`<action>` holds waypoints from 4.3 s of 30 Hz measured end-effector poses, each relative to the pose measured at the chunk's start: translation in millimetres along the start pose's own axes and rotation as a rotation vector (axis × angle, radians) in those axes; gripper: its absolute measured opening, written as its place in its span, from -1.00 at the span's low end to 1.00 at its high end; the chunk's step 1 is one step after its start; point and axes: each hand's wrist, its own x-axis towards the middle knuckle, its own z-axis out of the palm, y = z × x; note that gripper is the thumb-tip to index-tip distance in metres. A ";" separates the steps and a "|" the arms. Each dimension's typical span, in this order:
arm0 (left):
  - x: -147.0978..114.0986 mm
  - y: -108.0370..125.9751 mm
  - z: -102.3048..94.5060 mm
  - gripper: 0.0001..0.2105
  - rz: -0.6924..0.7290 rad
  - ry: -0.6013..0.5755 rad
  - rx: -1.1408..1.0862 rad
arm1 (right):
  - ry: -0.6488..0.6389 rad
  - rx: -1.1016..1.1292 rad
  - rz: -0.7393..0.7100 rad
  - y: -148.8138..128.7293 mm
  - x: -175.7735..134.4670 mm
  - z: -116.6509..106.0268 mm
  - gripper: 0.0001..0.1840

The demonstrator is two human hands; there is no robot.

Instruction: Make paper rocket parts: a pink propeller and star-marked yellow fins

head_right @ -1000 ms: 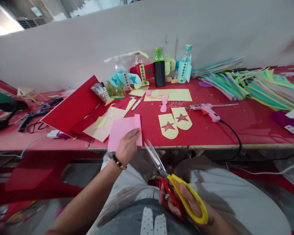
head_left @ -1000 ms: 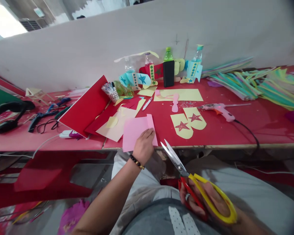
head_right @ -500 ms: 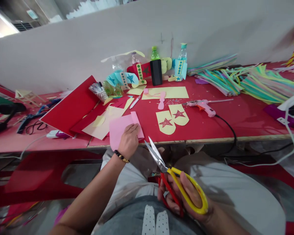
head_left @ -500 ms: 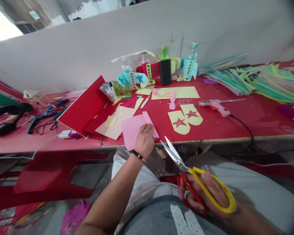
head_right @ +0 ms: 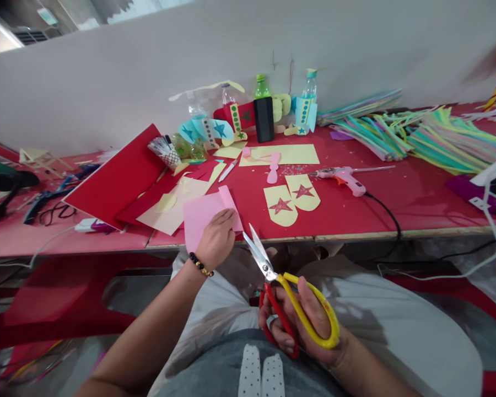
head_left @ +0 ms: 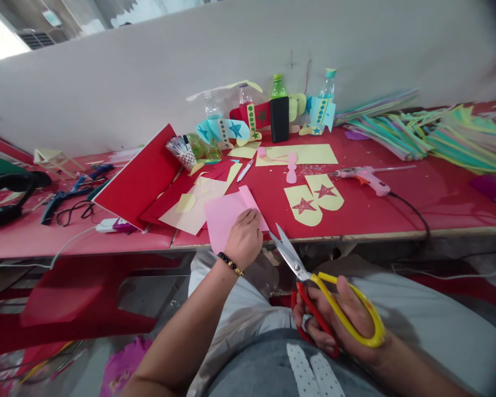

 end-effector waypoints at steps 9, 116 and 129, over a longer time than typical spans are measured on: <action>-6.0 5.5 -2.1 -0.63 -0.025 -0.031 -0.001 | -0.029 0.052 0.020 1.0 1.0 1.3 -0.10; -26.7 -1.9 -19.2 -0.54 0.200 -0.260 0.007 | -0.019 0.345 -0.096 -4.6 64.8 33.3 -0.10; -15.5 -20.2 -32.5 -0.14 0.357 -0.374 -0.156 | 0.093 0.116 -0.064 -6.2 31.9 14.6 -0.24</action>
